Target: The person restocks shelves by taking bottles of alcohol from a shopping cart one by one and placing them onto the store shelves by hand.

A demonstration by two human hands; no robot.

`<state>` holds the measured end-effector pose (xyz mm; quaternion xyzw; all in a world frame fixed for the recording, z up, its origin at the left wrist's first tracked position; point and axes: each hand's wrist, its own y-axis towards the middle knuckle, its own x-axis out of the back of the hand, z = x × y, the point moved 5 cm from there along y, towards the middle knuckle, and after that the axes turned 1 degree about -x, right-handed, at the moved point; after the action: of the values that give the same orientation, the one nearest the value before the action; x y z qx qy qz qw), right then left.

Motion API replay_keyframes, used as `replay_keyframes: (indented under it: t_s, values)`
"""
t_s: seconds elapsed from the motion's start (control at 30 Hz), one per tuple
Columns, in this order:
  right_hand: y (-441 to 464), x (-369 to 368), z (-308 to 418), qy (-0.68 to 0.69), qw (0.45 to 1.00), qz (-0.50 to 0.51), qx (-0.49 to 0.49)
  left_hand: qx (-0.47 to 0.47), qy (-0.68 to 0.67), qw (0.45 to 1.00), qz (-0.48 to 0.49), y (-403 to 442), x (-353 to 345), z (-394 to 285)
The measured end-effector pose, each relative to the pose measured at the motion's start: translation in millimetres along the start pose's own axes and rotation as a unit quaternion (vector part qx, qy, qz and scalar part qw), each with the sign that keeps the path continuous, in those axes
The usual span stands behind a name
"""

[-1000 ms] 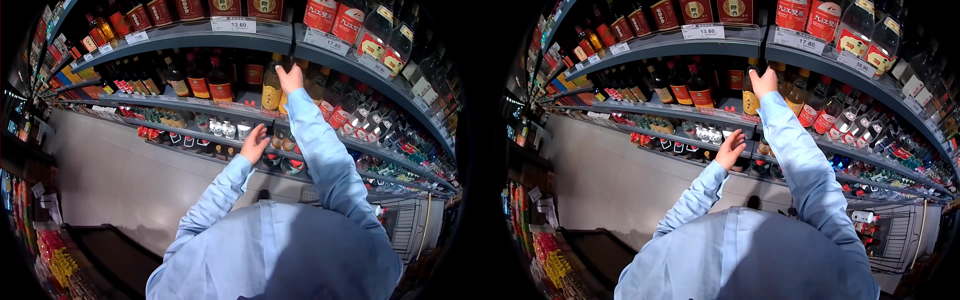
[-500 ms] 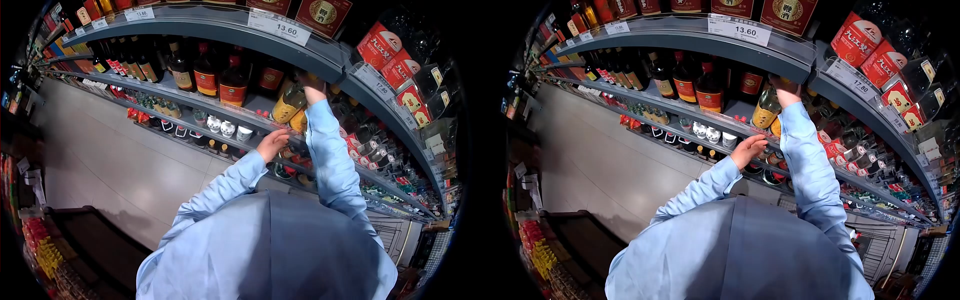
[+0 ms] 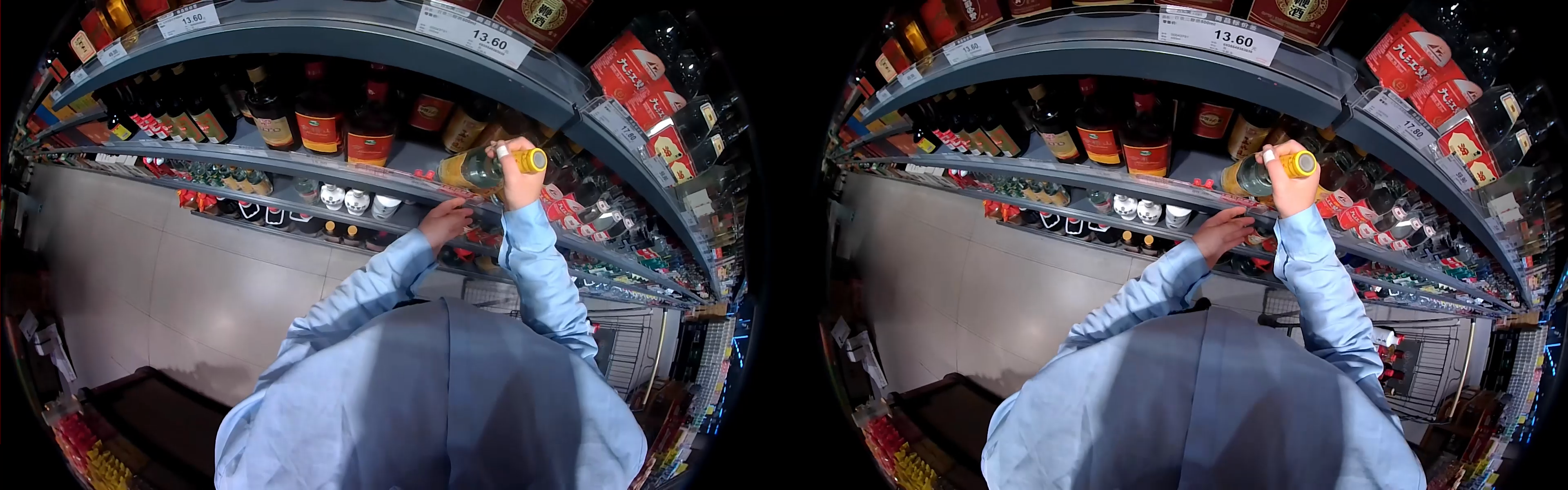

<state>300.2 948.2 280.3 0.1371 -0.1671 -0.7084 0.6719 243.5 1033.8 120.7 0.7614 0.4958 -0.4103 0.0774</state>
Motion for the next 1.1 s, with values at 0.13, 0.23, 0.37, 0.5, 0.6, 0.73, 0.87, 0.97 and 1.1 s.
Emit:
replay_keyframes:
  t_s: [0.13, 0.23, 0.37, 0.5, 0.6, 0.73, 0.87, 0.97, 1.1]
  values:
    - [-9.5, 2.7, 5.6, 0.05, 0.995, -0.08, 0.033, 0.013, -0.007, 1.0, 0.011, 0.1, -2.6, -2.8]
    - [-18.2, 5.2, 24.5, 0.019, 0.99, -0.089, 0.104, 0.014, 0.007, 1.0, 0.006, 1.7, 0.3, -3.1]
    - [-38.7, 13.6, 66.3, 0.019, 0.981, -0.107, 0.159, 0.04, -0.098, 0.994, -0.009, -2.7, 3.7, -5.8]
    - [-65.9, 29.3, 108.2, 0.067, 0.976, -0.118, 0.169, 0.051, -0.129, 0.99, 0.021, -14.8, 4.0, -3.4]
    - [-81.0, 39.7, 122.9, 0.129, 0.98, -0.128, 0.079, 0.111, -0.172, 0.971, 0.123, -35.3, -7.8, -2.3]
    - [-93.9, 51.1, 119.6, 0.186, 0.96, -0.206, -0.02, 0.18, -0.147, 0.958, 0.169, -58.1, -0.4, 18.1]
    - [-105.3, 62.0, 101.7, 0.229, 0.933, -0.267, -0.07, 0.245, -0.145, 0.946, 0.154, -74.8, 2.4, 28.2]
    - [-116.8, 66.4, 85.7, 0.231, 0.923, -0.282, -0.126, 0.208, -0.037, 0.954, 0.213, -79.0, 11.8, 42.6]
    - [-128.4, 85.8, 54.6, 0.286, 0.886, -0.306, -0.201, 0.237, -0.042, 0.915, 0.325, -84.7, 23.2, 57.8]
